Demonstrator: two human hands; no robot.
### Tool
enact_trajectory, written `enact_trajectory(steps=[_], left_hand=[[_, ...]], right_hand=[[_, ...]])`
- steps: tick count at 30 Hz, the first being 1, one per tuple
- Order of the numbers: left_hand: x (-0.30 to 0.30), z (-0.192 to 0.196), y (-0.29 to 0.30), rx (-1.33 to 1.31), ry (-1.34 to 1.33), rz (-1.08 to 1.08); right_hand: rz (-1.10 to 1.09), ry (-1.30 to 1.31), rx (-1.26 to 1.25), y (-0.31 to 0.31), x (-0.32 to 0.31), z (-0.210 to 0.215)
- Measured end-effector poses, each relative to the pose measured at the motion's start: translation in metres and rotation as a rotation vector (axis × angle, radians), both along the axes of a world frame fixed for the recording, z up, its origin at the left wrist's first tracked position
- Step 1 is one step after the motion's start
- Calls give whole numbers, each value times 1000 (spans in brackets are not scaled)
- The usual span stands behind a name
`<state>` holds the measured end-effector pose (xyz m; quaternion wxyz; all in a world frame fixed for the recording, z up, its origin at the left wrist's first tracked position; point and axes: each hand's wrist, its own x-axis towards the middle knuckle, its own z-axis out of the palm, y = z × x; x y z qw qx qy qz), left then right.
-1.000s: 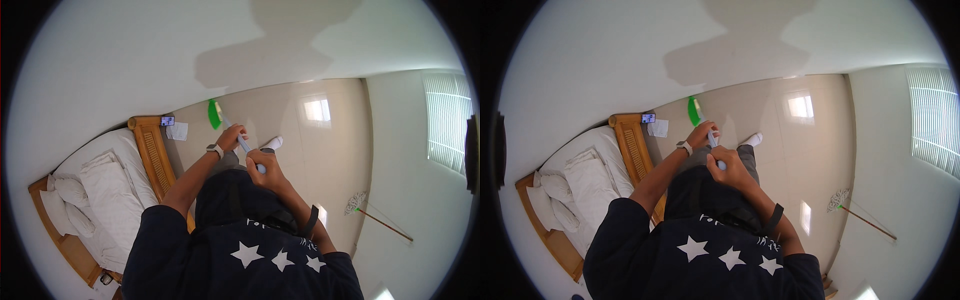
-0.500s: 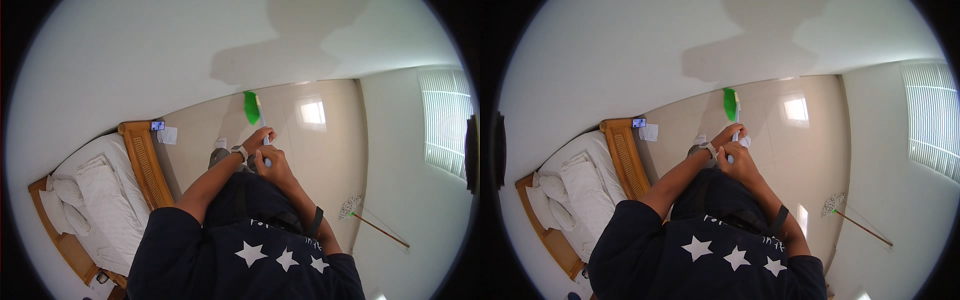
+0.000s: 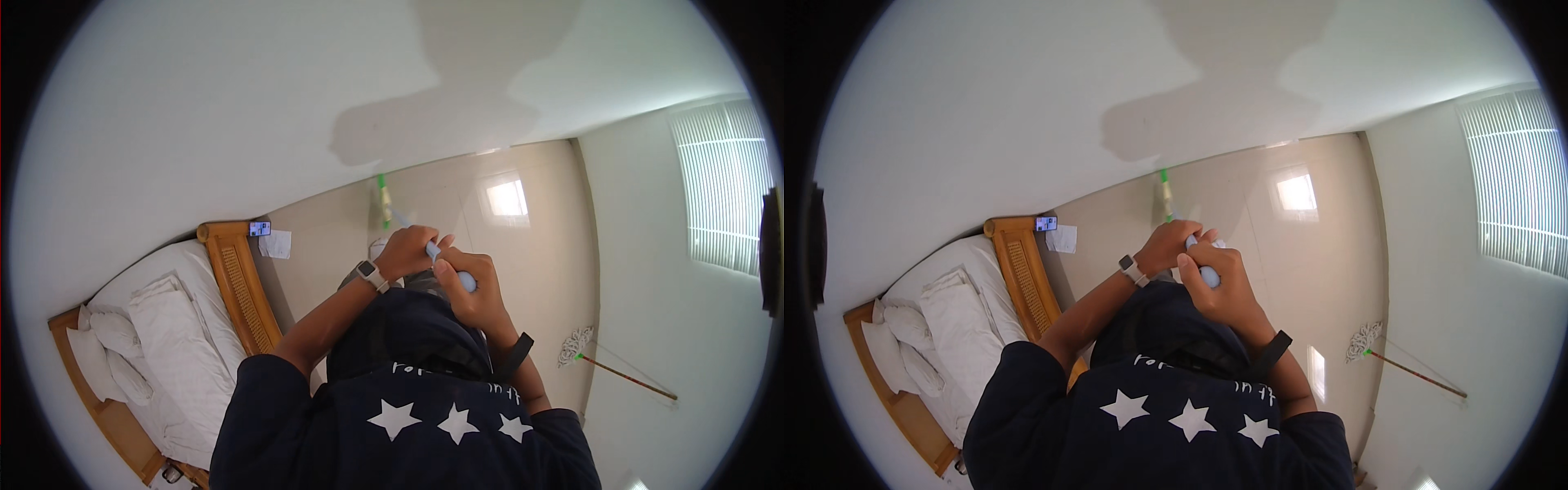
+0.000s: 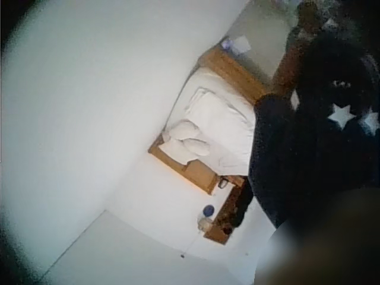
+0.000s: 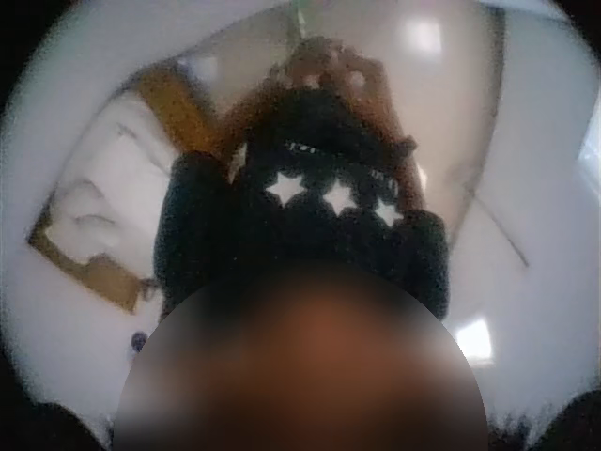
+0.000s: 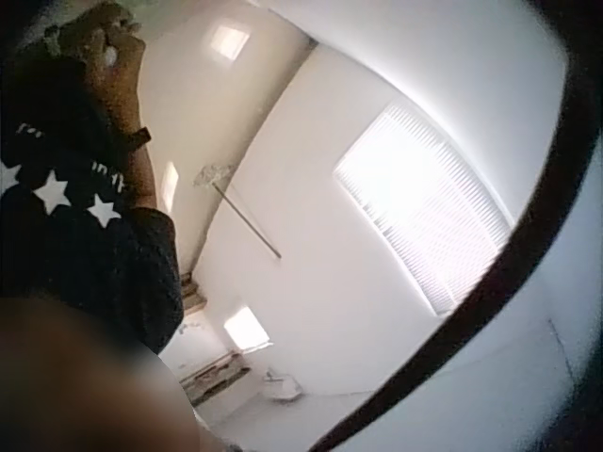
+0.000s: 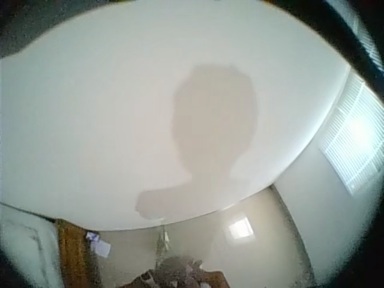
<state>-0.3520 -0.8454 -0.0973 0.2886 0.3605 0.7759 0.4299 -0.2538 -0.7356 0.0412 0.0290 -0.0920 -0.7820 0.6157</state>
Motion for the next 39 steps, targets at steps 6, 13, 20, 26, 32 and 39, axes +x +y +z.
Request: enact_trajectory(steps=[6, 13, 20, 26, 32, 39], left_hand=[[1, -41, -40, -75, 33, -8], [6, -129, -36, 182, 14, -107], [8, -169, 48, 335, 60, -158], [27, -163, 118, 414, 53, -113], [33, -100, 176, 142, -88, -112], [41, -33, 185, -7, 42, -53]], right_hand=[[-26, -28, -88, -22, 1, -42], [200, 52, 57, -54, -3, -90], [172, 82, 234, -13, 1, -131], [36, 70, 273, 49, 24, -126], [-68, 45, 194, 126, 38, -58], [-73, -26, 28, 183, 58, -12]])
